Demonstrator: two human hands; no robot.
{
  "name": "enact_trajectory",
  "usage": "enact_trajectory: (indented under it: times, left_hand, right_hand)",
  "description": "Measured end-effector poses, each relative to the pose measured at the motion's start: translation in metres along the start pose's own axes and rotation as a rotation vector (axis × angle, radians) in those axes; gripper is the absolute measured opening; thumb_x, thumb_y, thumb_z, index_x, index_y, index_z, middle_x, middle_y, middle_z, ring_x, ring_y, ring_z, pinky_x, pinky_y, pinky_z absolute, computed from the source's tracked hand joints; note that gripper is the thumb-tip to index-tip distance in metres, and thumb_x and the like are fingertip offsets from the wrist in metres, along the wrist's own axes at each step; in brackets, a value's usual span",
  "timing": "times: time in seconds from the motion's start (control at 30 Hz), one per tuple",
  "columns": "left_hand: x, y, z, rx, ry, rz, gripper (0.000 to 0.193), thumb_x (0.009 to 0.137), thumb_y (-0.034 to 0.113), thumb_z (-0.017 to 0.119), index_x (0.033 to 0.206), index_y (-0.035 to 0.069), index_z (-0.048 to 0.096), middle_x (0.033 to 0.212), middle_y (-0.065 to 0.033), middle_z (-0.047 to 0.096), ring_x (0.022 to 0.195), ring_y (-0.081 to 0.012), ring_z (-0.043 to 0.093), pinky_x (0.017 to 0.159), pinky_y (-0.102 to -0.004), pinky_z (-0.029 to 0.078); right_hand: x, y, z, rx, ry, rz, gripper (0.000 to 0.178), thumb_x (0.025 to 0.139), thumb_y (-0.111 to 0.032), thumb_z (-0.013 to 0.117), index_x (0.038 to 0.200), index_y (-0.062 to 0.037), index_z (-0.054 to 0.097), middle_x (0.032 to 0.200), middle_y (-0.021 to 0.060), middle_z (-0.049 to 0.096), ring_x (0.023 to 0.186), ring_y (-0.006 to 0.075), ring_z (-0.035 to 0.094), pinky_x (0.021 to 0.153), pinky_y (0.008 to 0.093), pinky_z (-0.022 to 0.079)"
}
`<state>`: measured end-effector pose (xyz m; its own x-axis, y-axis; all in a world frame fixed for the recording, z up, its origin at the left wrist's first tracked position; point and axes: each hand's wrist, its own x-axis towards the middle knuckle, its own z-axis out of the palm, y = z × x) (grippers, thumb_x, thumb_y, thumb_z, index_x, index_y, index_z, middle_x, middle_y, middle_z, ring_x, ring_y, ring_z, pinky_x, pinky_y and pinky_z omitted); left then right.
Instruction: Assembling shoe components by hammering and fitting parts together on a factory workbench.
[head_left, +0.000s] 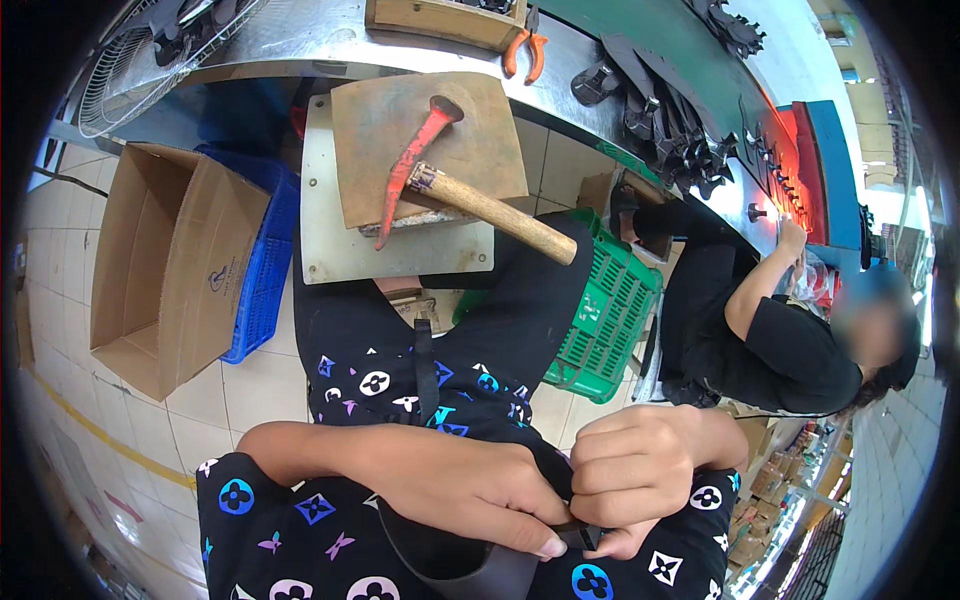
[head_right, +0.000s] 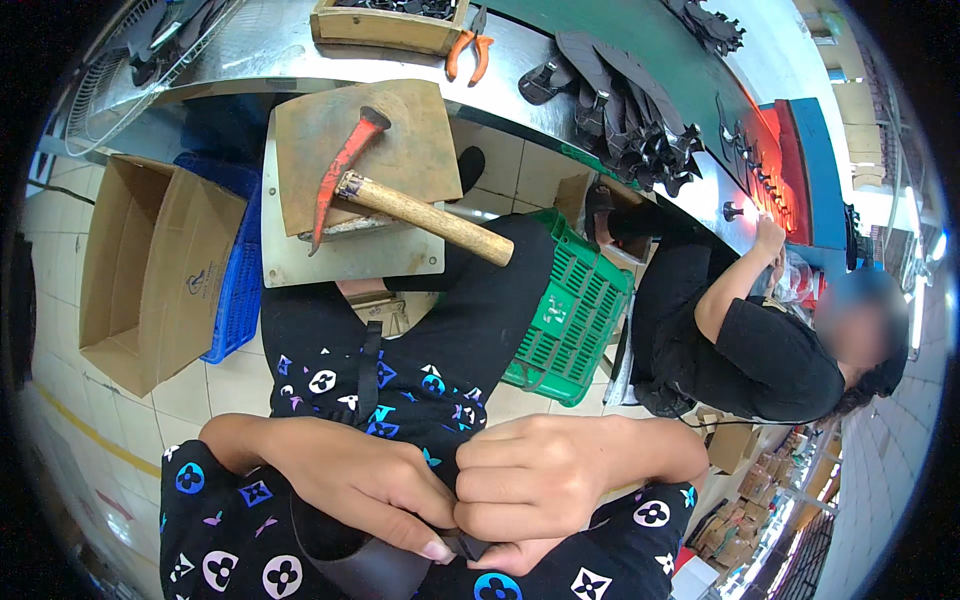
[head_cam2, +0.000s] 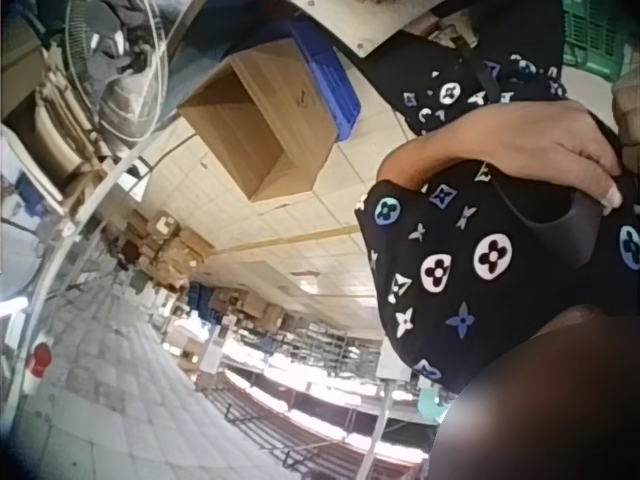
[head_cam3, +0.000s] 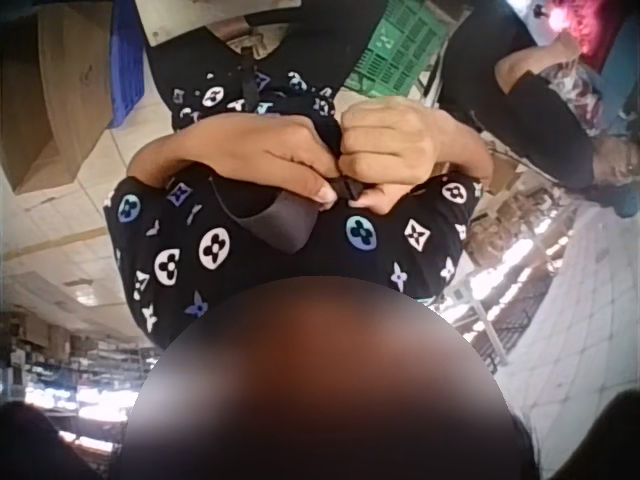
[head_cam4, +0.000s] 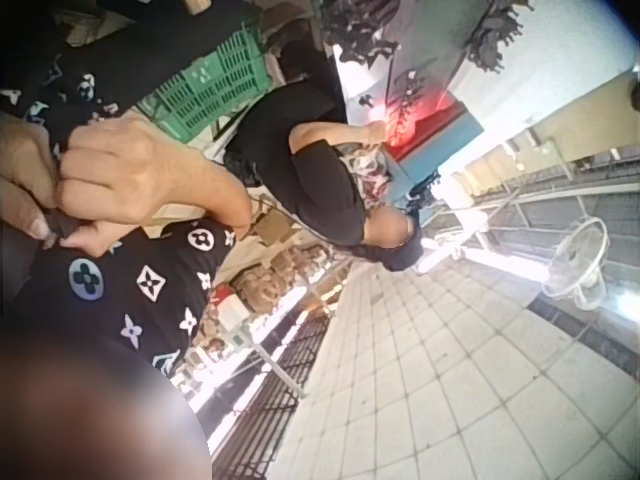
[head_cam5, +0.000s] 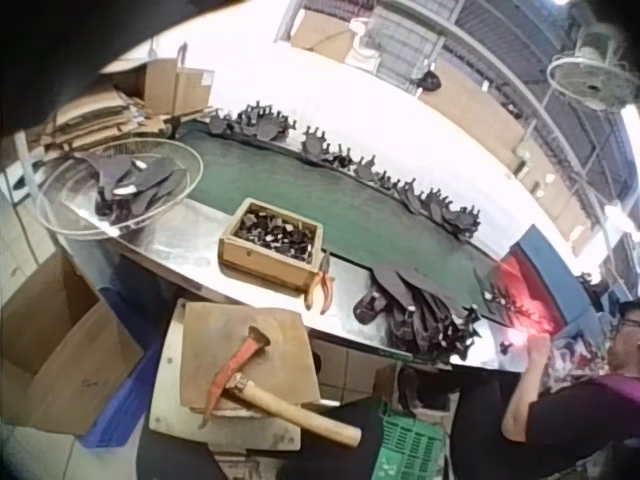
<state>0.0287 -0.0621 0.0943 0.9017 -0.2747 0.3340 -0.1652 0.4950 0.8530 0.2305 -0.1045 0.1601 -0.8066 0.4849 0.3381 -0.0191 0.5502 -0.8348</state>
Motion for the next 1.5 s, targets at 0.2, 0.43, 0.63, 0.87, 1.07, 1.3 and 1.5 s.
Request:
enact_trajectory:
  times: [0.2,0.43,0.63,0.87,1.07,1.3,1.5]
  left_hand:
    - [0.001,-0.003,0.003,-0.016,-0.045,0.038,0.030,0.104,0.020,0.052,0.096,-0.008,0.058,0.081,-0.0213,0.059,0.078,-0.0374,0.060,0.069,-0.0407,0.045]
    - [-0.006,-0.001,0.003,0.033,-0.015,0.071,0.029,0.104,0.020,0.052,0.102,-0.007,0.060,0.087,-0.0219,0.062,0.085,-0.0366,0.062,0.074,-0.0412,0.047]
    - [-0.019,0.010,0.003,-0.081,0.319,-0.028,0.031,0.104,0.022,0.050,0.109,-0.003,0.068,0.096,-0.0135,0.072,0.088,-0.0250,0.068,0.080,-0.0355,0.050]
    - [-0.026,0.024,0.010,0.027,0.708,-0.113,0.035,0.105,0.025,0.050,0.106,-0.005,0.068,0.094,-0.0091,0.072,0.087,-0.0138,0.065,0.083,-0.0265,0.049]
    - [-0.091,0.086,-0.037,0.689,1.615,0.111,0.029,0.099,0.026,0.057,0.108,0.002,0.070,0.098,-0.0033,0.068,0.091,-0.0097,0.058,0.083,-0.0256,0.046]
    - [-0.195,0.188,-0.146,1.549,2.331,0.226,0.071,0.099,0.038,0.060,0.146,-0.009,0.036,0.145,-0.0242,0.048,0.134,-0.0316,0.047,0.113,-0.0370,0.031]
    - [-0.164,0.072,-0.164,1.162,1.954,0.203,0.025,0.101,0.017,0.055,0.112,-0.004,0.065,0.105,-0.0091,0.068,0.098,-0.0174,0.062,0.089,-0.0313,0.048]
  right_hand:
    - [-0.001,0.001,0.015,0.056,0.106,-0.053,0.028,0.088,-0.018,0.068,0.073,0.0035,0.057,0.065,0.0061,0.041,0.049,0.0205,0.044,0.040,0.0299,0.035]
    - [0.008,0.003,0.003,0.023,0.011,-0.049,0.029,0.088,-0.021,0.070,0.075,0.0034,0.061,0.068,0.0084,0.053,0.052,0.0209,0.053,0.042,0.0271,0.042]
    - [-0.001,0.037,-0.013,0.108,0.111,0.154,0.044,0.093,-0.037,0.065,0.107,0.0052,0.063,0.102,0.0177,0.064,0.092,0.0344,0.064,0.077,0.0399,0.053]
    - [-0.036,0.083,0.053,0.491,0.778,0.352,0.048,0.104,-0.039,0.045,0.109,0.0062,0.063,0.102,0.0186,0.065,0.089,0.0249,0.065,0.077,0.0348,0.053]
    - [-0.056,0.114,0.072,0.466,1.386,0.384,0.029,0.096,-0.021,0.057,0.074,-0.0044,0.050,0.073,0.0135,0.060,0.067,0.0202,0.059,0.061,0.0309,0.050]
    - [-0.093,0.169,0.067,0.276,1.563,0.705,0.044,0.104,-0.032,0.047,0.070,-0.0046,0.057,0.065,0.0073,0.061,0.056,0.0141,0.058,0.056,0.0272,0.047]
    - [-0.060,0.246,0.061,0.164,1.282,0.431,0.047,0.099,-0.007,0.053,0.144,-0.0009,0.040,0.143,0.0170,0.052,0.132,0.0283,0.051,0.110,0.0387,0.038]
